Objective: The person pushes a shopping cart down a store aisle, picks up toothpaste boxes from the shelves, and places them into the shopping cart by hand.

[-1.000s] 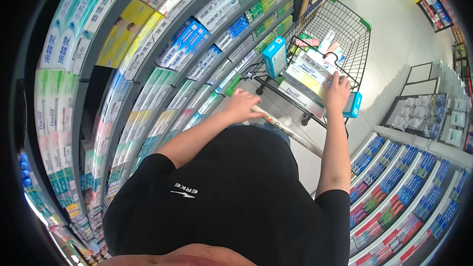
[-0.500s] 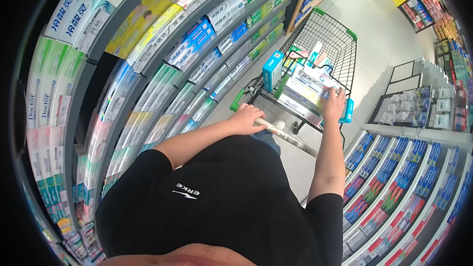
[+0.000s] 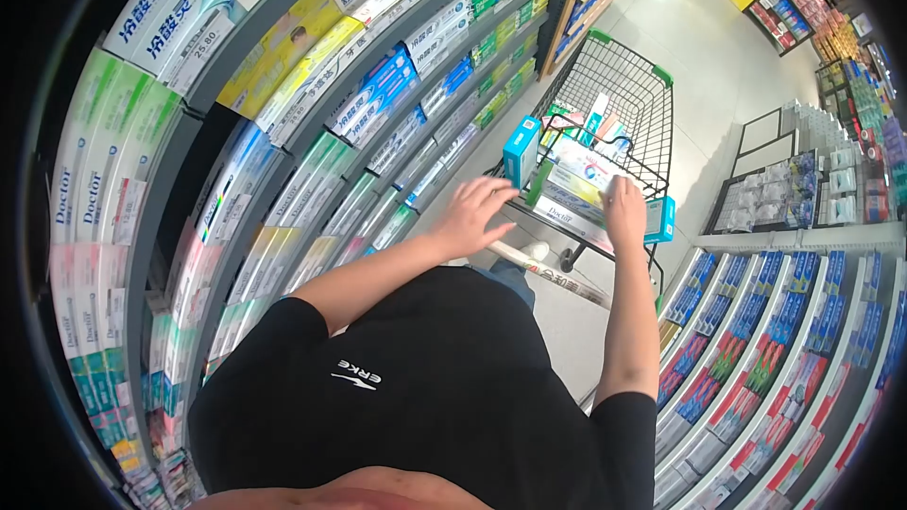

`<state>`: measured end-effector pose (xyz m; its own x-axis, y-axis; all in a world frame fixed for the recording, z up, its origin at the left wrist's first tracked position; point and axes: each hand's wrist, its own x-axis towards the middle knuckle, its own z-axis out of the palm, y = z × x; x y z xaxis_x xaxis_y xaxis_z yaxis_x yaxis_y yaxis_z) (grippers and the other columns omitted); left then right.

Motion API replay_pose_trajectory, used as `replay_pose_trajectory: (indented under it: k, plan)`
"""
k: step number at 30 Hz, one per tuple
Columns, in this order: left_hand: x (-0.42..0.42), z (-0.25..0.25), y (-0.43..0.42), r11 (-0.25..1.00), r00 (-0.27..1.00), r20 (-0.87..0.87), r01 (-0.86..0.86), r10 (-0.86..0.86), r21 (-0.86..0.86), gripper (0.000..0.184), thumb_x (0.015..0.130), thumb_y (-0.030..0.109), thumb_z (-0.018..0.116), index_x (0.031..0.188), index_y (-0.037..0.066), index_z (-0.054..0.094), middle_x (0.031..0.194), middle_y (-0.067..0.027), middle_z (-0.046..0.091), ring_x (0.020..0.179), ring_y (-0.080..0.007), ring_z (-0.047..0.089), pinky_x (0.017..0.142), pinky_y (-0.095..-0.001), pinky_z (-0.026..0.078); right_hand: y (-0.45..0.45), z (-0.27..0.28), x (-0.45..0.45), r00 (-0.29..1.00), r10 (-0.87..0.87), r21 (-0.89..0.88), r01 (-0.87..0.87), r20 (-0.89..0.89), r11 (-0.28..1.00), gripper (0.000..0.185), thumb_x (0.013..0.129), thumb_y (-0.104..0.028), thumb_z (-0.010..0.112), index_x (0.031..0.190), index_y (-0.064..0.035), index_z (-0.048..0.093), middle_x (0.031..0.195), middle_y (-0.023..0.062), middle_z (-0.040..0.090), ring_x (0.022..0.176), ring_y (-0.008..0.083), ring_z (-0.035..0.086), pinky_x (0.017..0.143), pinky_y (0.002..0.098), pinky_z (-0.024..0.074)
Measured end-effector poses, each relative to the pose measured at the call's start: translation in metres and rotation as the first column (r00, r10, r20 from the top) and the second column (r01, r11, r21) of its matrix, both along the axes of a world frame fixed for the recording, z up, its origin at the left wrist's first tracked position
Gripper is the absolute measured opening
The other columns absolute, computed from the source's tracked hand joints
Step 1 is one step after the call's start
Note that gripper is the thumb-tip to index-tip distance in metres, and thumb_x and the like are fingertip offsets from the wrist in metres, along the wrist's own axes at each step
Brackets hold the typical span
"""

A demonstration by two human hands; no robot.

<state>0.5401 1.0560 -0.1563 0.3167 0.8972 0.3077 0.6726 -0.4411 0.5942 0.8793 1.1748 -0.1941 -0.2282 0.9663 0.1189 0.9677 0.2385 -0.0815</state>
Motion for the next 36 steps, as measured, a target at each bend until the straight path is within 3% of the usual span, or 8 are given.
replay_pose_trajectory:
  k: [5,9,11,16,20,23,28,36]
  plan:
    - [-0.016,0.081,0.016,0.899,0.949,-0.313,0.112,0.029,0.423,0.067,0.082,0.043,0.087,0.136,0.011,0.065,0.133,-0.0110,0.063,0.129,-0.0298,0.059,0.108,-0.0445,0.046,-0.079,0.067,-0.048,0.850,0.251,-0.089,-0.326,-0.464,0.941,0.049,0.093,-0.020,0.081,0.134,-0.0029,0.062,0.120,0.0207,0.069,0.113,0.0412,0.066,0.099,0.0482,0.0532]
    - [-0.042,0.079,0.024,0.913,0.890,-0.431,0.291,-0.148,0.286,0.053,0.081,0.042,0.085,0.119,0.009,0.069,0.096,-0.0005,0.063,0.098,-0.0220,0.065,0.096,-0.0377,0.048,-0.120,0.097,-0.075,0.795,0.231,-0.115,-0.351,-0.561,0.929,0.047,0.094,-0.020,0.081,0.134,-0.0018,0.063,0.120,0.0205,0.068,0.114,0.0401,0.066,0.100,0.0469,0.0529]
    - [-0.060,0.083,0.035,0.914,0.897,-0.418,0.282,-0.143,0.291,0.051,0.082,0.041,0.086,0.118,0.008,0.069,0.099,-0.0024,0.065,0.099,-0.0230,0.065,0.093,-0.0393,0.050,-0.129,0.087,-0.077,0.733,0.099,-0.015,-0.148,-0.673,0.989,0.047,0.096,-0.019,0.079,0.136,-0.0009,0.063,0.119,0.0197,0.069,0.114,0.0390,0.066,0.102,0.0466,0.0523]
    - [-0.132,0.125,0.098,0.961,0.974,-0.184,-0.079,0.131,0.267,0.051,0.090,0.042,0.082,0.120,0.004,0.069,0.113,-0.0142,0.071,0.105,-0.0361,0.067,0.088,-0.0501,0.055,-0.157,-0.008,-0.012,0.895,0.021,-0.031,-0.039,-0.446,0.999,0.039,0.104,-0.022,0.071,0.137,-0.0026,0.065,0.123,0.0199,0.071,0.112,0.0381,0.068,0.098,0.0462,0.0550]
    - [-0.200,0.152,0.168,0.704,0.836,-0.161,-0.320,0.525,0.635,0.056,0.098,0.051,0.073,0.125,0.002,0.064,0.111,-0.0211,0.074,0.103,-0.0420,0.069,0.089,-0.0513,0.056,-0.172,-0.017,-0.003,0.954,-0.166,-0.299,0.087,-0.248,0.950,0.034,0.110,-0.034,0.055,0.122,-0.0079,0.073,0.115,0.0187,0.075,0.106,0.0404,0.071,0.092,0.0497,0.0557]
    - [-0.223,0.178,0.197,0.725,0.675,-0.276,-0.586,0.684,0.362,0.063,0.104,0.057,0.063,0.131,0.001,0.061,0.121,-0.0280,0.072,0.111,-0.0468,0.070,0.092,-0.0544,0.056,-0.172,-0.024,-0.004,0.963,-0.223,-0.392,0.149,-0.152,0.908,0.042,0.112,-0.040,0.046,0.110,-0.0111,0.077,0.108,0.0159,0.077,0.100,0.0395,0.073,0.089,0.0510,0.0565]
    - [-0.230,0.164,0.227,0.697,0.591,-0.370,-0.632,0.716,0.339,0.059,0.103,0.060,0.064,0.126,0.005,0.059,0.115,-0.0234,0.073,0.107,-0.0431,0.072,0.083,-0.0539,0.061,-0.171,-0.024,-0.003,0.967,-0.230,-0.408,0.167,-0.110,0.898,0.048,0.113,-0.041,0.042,0.103,-0.0128,0.079,0.104,0.0143,0.078,0.096,0.0378,0.074,0.086,0.0517,0.0575]
    - [-0.232,0.158,0.228,0.725,0.615,-0.385,-0.613,0.688,0.315,0.065,0.101,0.045,0.072,0.157,0.022,0.048,0.137,-0.0224,0.063,0.117,-0.0446,0.069,0.090,-0.0550,0.060,-0.173,-0.020,-0.006,0.961,-0.241,-0.392,0.171,-0.135,0.904,0.047,0.112,-0.040,0.043,0.100,-0.0127,0.079,0.100,0.0152,0.078,0.093,0.0381,0.074,0.085,0.0521,0.0576]
